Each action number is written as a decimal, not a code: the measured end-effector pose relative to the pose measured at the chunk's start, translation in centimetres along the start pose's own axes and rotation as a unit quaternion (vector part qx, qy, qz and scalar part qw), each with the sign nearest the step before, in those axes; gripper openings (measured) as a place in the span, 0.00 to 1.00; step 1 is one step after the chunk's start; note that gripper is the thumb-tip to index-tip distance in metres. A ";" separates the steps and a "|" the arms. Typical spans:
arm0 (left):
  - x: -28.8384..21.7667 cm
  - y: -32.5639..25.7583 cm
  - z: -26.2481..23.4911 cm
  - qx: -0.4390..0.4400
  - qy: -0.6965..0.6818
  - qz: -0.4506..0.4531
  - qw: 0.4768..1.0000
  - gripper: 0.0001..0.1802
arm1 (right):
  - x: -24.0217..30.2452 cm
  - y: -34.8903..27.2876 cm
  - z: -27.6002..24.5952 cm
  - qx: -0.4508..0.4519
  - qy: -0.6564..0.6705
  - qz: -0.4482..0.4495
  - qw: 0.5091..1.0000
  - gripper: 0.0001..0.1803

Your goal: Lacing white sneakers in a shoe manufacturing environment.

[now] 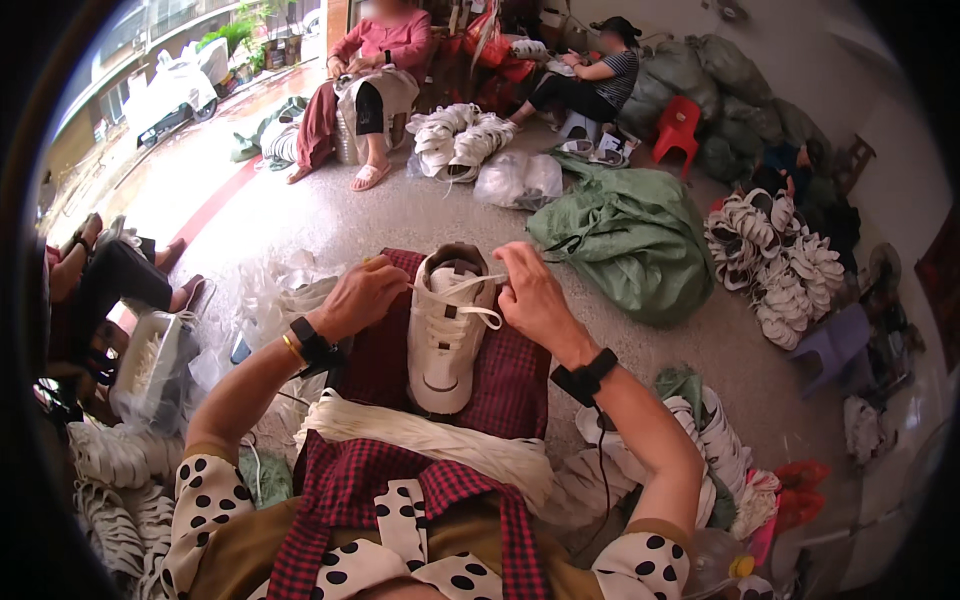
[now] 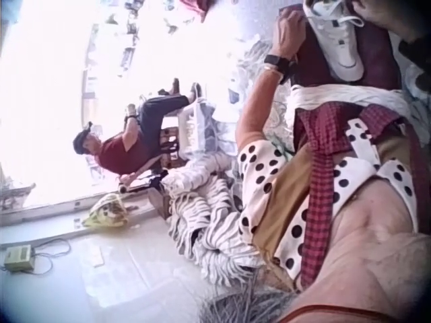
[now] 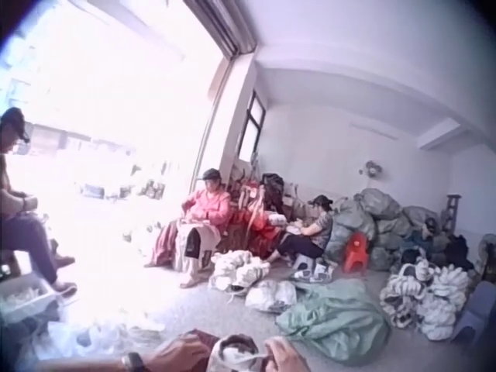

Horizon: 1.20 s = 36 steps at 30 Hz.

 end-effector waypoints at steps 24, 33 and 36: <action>8.2 -4.8 -7.7 -0.004 0.246 -0.034 0.969 0.11 | -8.4 -9.4 -7.5 0.076 -0.131 0.070 0.986 0.08; 10.7 -6.3 -8.4 -0.055 0.326 -0.115 0.937 0.13 | -5.5 -8.8 -13.4 -0.158 -0.241 0.111 0.951 0.07; 11.2 -6.1 -7.1 -0.087 0.288 -0.116 0.947 0.13 | -1.8 -9.4 -13.3 -0.296 -0.192 0.112 0.929 0.07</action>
Point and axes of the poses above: each hand's wrist, its own y-axis towards the middle knuckle, its own z-axis out of the palm, x = y × z, the point moved 10 cm from there along y, towards the middle knuckle, and after that the axes turned 10 degrees about x, right-handed, at the moved point
